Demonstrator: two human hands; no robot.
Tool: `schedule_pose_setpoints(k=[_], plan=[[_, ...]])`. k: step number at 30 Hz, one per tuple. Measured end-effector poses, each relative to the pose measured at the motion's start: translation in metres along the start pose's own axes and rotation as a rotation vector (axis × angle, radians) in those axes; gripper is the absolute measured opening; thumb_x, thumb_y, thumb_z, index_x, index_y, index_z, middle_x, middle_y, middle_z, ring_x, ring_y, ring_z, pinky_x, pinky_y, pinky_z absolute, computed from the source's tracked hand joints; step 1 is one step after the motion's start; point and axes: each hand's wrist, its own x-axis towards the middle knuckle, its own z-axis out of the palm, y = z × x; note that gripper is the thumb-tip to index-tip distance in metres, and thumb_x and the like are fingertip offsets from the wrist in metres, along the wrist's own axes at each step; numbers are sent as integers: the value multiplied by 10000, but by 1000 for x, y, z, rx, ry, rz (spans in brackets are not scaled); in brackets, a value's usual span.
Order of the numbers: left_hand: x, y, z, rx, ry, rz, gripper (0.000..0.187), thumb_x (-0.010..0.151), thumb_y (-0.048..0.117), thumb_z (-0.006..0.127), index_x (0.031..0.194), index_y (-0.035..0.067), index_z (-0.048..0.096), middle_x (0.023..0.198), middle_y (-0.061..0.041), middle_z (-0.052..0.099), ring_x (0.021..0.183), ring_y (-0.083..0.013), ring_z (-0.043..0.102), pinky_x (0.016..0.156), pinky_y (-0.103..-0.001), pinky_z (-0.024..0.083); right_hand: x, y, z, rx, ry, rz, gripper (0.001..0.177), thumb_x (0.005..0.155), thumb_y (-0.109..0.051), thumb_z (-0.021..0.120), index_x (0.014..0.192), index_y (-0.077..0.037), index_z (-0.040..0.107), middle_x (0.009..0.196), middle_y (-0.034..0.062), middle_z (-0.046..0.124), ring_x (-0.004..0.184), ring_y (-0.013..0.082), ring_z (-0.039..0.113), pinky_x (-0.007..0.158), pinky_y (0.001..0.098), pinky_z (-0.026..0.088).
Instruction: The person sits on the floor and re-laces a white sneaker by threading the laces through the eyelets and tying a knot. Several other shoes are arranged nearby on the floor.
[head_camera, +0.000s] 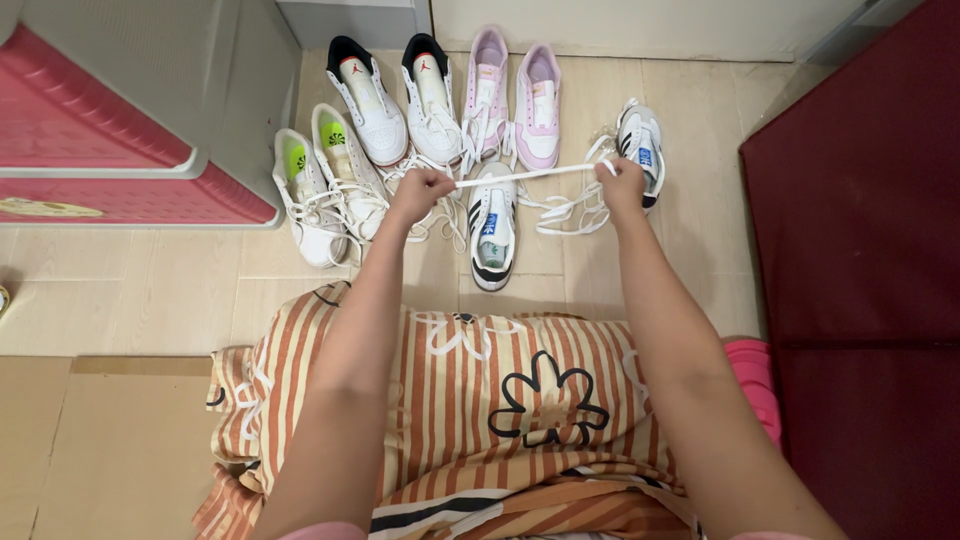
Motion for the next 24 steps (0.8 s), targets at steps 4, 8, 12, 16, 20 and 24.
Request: schedule_pose_setpoints(k=[4, 8, 12, 16, 20, 24], plan=[[-2, -22, -5, 95, 89, -78, 197, 882, 196, 785, 981, 27, 808, 728, -75, 708, 620, -117, 587, 600, -315, 477, -2, 22, 10, -115, 115, -67, 222, 838, -202, 820, 846, 1, 729, 772, 136, 703, 689, 264, 664, 660, 394, 510], [2, -21, 16, 61, 103, -118, 165, 893, 169, 741, 1004, 63, 804, 744, -58, 732, 625, -135, 647, 617, -312, 517, -16, 1, 21, -343, -49, -66, 299, 832, -260, 829, 995, -15, 777, 930, 223, 748, 882, 356, 731, 810, 428, 566], [4, 4, 50, 113, 94, 78, 133, 827, 94, 779, 949, 57, 818, 789, -87, 755, 690, -167, 698, 663, -328, 547, -38, -55, 40, -548, -234, 34, 427, 799, -305, 843, 1144, -71, 754, 1080, 200, 733, 1023, 364, 699, 885, 466, 540], [1, 42, 79, 109, 113, 114, 175, 768, 14, 778, 943, 23, 781, 788, -125, 739, 701, -217, 715, 669, -349, 553, -56, -101, 59, -507, -341, 29, 417, 797, -267, 811, 1190, -146, 744, 1117, 160, 739, 1073, 338, 701, 950, 453, 538], [-3, 75, 92, 2, 125, 127, 213, 744, -11, 762, 954, 25, 766, 798, -97, 741, 719, -202, 728, 679, -323, 567, -71, -121, 71, -515, -230, -102, 327, 814, -171, 782, 1128, -116, 709, 1227, 130, 658, 1186, 359, 607, 955, 522, 502], [-4, 92, 90, 4, 149, 113, 245, 754, 1, 790, 995, 12, 745, 784, -101, 737, 707, -188, 708, 673, -316, 543, -75, -134, 73, -446, -147, -145, 506, 766, -113, 810, 1207, -90, 564, 1270, 162, 525, 1203, 417, 517, 924, 565, 459]])
